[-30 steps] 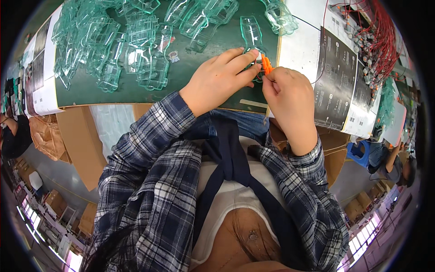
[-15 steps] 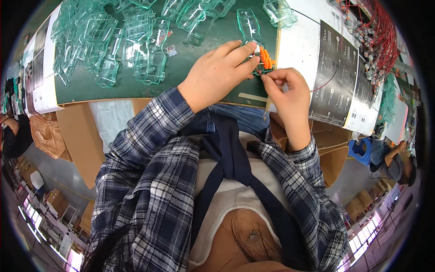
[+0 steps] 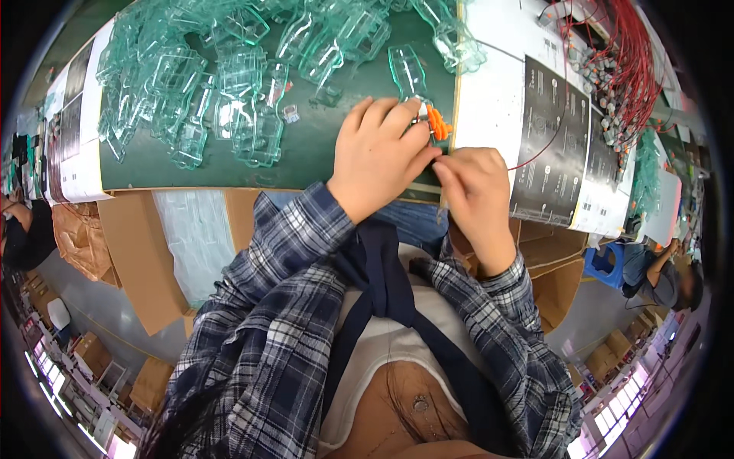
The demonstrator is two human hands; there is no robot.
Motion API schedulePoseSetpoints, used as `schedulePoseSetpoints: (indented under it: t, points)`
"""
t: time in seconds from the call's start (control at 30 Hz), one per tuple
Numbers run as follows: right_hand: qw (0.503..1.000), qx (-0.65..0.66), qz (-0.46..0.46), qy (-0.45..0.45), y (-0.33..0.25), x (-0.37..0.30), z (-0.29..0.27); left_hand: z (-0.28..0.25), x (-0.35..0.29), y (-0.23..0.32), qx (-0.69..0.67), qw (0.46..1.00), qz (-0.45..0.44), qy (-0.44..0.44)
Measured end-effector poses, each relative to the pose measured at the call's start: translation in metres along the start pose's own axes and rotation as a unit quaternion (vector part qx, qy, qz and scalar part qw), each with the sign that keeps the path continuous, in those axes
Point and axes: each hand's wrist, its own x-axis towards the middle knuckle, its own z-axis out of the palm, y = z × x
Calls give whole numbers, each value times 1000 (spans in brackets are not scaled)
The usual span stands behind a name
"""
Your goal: Assembling green plastic electronic housings with wiring and connectors and packing them into boxes.
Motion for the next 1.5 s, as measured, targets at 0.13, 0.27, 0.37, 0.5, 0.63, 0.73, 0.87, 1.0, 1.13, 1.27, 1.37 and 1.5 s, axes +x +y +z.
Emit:
schedulePoseSetpoints:
  t: [0.13, 0.27, 0.37, 0.5, 0.63, 0.73, 0.87, 1.0, 1.13, 1.27, 1.37, 1.5]
  points:
    - [994, 4, 22, 103, 19, 61, 1, -4, 0, 1, -9, 1000, -13, -18]
    - [985, -126, -28, 114, 57, 104, 12, -2, 2, 9, -24, 999, -28, -20]
    - [991, -116, 22, 57, 43, 96, 8, -1, -5, 6, -6, 998, -49, -30]
    - [932, 224, 283, 35, 44, 57, -18, -1, -4, 7, -19, 997, -55, -43]
    - [980, -178, 85, 16, 52, 30, -16, -2, 0, 7, -13, 997, -54, -54]
    - [987, -132, 89, -5, 42, 27, -12, 2, -3, 6, -58, 994, -74, -48]
    - [992, -52, 114, -5, 36, 29, -16, 2, -7, 7, -115, 986, -108, -46]
    - [982, -154, 108, 2, 23, 10, -9, -1, -5, 10, -157, 979, -118, -50]
    - [992, -35, 115, 37, 1, 21, -5, 8, -12, 5, -185, 976, -117, -24]
    - [992, -34, 118, 24, -28, 35, 13, 19, -15, 4, -284, 949, -128, 44]
    - [991, -61, 119, 24, -25, 41, 18, 19, -9, 4, -266, 955, -114, 64]
    - [987, -132, 88, 12, -16, 46, 24, 11, -6, 4, -256, 959, -120, 10]
